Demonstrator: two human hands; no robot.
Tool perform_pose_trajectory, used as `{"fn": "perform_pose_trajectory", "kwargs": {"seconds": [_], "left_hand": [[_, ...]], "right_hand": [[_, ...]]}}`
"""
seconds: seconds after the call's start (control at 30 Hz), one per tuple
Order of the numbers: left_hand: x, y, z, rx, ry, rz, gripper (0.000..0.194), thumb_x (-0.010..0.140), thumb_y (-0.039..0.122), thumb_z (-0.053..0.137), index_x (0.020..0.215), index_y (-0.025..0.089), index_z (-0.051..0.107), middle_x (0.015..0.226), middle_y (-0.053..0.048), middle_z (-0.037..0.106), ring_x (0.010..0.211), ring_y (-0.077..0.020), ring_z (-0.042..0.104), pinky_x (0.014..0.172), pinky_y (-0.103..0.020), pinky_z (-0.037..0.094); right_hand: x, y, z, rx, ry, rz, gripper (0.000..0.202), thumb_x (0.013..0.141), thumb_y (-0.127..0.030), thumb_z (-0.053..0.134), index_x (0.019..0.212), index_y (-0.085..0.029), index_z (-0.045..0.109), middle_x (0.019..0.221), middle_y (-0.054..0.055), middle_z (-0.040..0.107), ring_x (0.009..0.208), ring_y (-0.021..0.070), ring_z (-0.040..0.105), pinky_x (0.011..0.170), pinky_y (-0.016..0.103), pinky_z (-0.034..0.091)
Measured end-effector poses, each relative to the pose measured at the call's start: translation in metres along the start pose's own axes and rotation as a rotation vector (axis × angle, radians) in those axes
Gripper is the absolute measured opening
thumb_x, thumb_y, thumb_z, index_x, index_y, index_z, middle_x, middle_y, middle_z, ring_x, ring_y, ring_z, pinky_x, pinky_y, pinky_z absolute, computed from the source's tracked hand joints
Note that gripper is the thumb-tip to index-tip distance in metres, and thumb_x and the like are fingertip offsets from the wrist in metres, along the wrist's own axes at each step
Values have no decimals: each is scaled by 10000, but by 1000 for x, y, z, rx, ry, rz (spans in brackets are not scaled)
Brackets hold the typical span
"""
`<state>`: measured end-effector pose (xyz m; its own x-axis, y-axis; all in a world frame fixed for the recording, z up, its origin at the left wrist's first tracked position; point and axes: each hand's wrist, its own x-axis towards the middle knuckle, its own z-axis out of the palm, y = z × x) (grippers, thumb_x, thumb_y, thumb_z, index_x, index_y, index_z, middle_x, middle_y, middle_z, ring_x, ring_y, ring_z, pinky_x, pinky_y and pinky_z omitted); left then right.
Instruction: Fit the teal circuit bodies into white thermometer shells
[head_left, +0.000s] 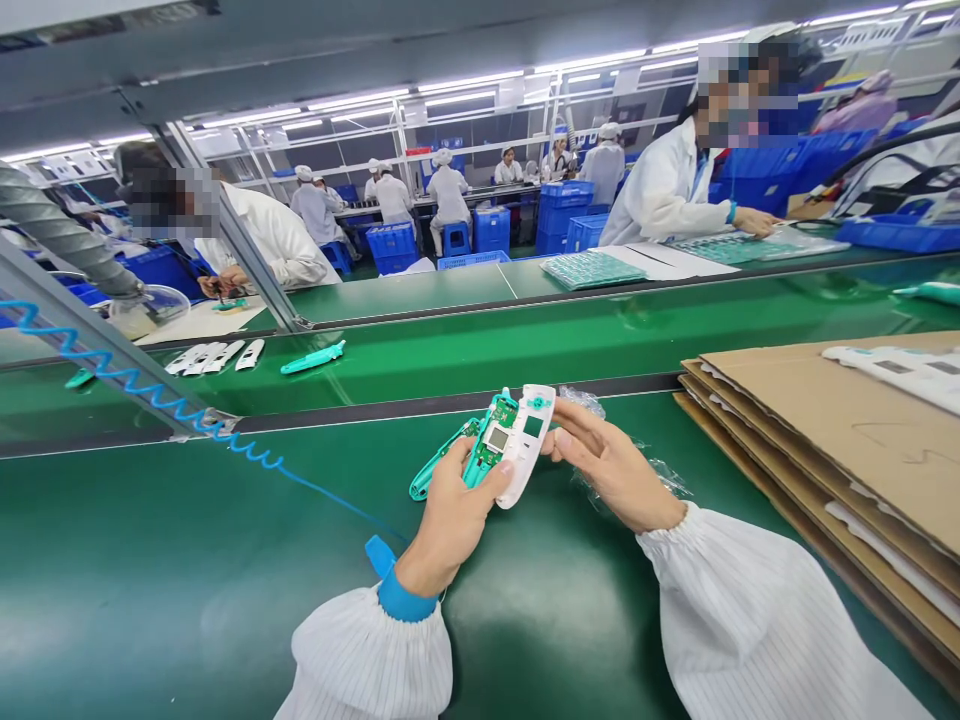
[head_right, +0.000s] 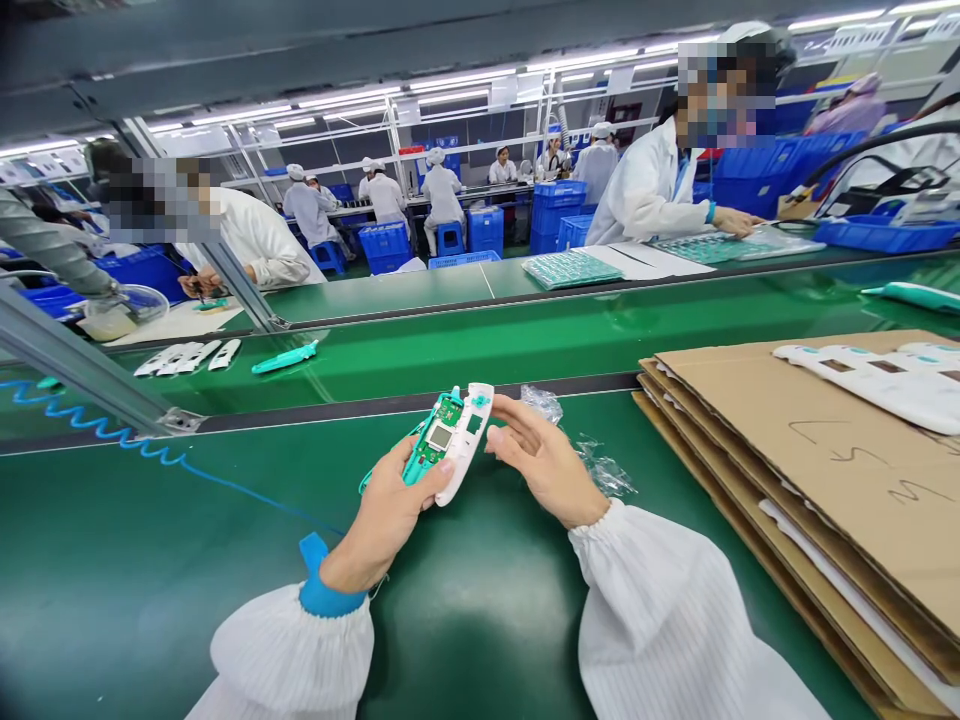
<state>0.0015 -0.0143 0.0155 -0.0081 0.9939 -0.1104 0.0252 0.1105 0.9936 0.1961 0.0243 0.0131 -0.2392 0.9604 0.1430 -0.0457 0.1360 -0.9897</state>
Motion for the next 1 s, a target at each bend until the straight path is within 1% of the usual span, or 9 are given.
{"fn": "perform_pose_trajectory", "kwargs": {"seconds": [0.07, 0.23, 0.4, 0.47, 0.57, 0.67, 0.8, 0.9, 1.0], "left_hand": [[0, -2, -1, 16, -44, 3, 443, 780, 519, 758, 1060, 195, 644, 889, -12, 680, 679, -128, 551, 631, -250, 405], [-4, 0, 0, 53, -96, -1, 459, 789, 530, 749, 1087, 198, 641, 975, -35, 692, 723, -144, 561, 624, -252, 393], [-4, 3, 4, -22, -120, -18, 481, 848, 669, 631, 879, 189, 623, 663, 26, 556, 542, -96, 413, 522, -242, 311], [-2, 1, 4, -82, -103, -24, 567, 893, 732, 505, 778, 185, 602, 572, 31, 485, 519, -97, 390, 513, -246, 307], [2, 0, 1, -131, -46, -44, 650, 914, 756, 420, 790, 164, 655, 563, 5, 504, 535, -111, 421, 522, -253, 333], [1, 3, -1, -86, -13, -37, 562, 925, 683, 485, 846, 163, 683, 649, -8, 564, 581, -115, 449, 547, -244, 363], [-3, 8, 0, 38, 56, 41, 475, 944, 625, 490, 795, 191, 609, 750, -13, 613, 659, -126, 505, 598, -234, 412], [-3, 8, 1, 54, 73, 47, 464, 940, 645, 488, 947, 205, 636, 788, -13, 619, 665, -133, 522, 567, -231, 408], [-1, 3, 0, 52, 64, 0, 580, 951, 691, 413, 1189, 212, 637, 833, -30, 655, 628, -141, 528, 558, -256, 430]], "right_hand": [[-2, -1, 5, 88, -22, 0, 607, 860, -558, 704, 1378, -265, 584, 1347, 98, 647, 1127, 257, 638, 876, 386, 551], [-4, -3, 3, 195, 44, 40, 607, 830, -497, 767, 1366, -287, 576, 1395, 103, 632, 1220, 274, 617, 940, 406, 553], [-4, 0, -4, 268, 45, 80, 601, 808, -515, 787, 1332, -281, 610, 1419, 108, 620, 1256, 282, 610, 1006, 433, 542], [-3, 3, -5, 303, 39, 88, 603, 794, -523, 799, 1323, -294, 620, 1432, 104, 611, 1264, 282, 608, 1009, 434, 543], [-4, 7, -5, 331, 45, 87, 614, 780, -527, 811, 1325, -319, 619, 1452, 99, 595, 1216, 279, 641, 995, 449, 550], [-5, 9, -3, 350, 39, 84, 606, 775, -517, 819, 1311, -314, 624, 1446, 98, 600, 1169, 269, 668, 999, 448, 549], [-5, 9, -1, 361, 30, 104, 581, 790, -485, 816, 1304, -299, 620, 1431, 97, 613, 1144, 255, 683, 1002, 428, 551], [-5, 9, -1, 341, 24, 107, 620, 779, -500, 820, 1325, -296, 608, 1434, 108, 607, 1133, 259, 686, 1015, 449, 544], [-4, 13, 1, 356, 33, 100, 614, 757, -488, 842, 1296, -285, 628, 1389, 105, 636, 1102, 257, 698, 1038, 466, 530]]}}
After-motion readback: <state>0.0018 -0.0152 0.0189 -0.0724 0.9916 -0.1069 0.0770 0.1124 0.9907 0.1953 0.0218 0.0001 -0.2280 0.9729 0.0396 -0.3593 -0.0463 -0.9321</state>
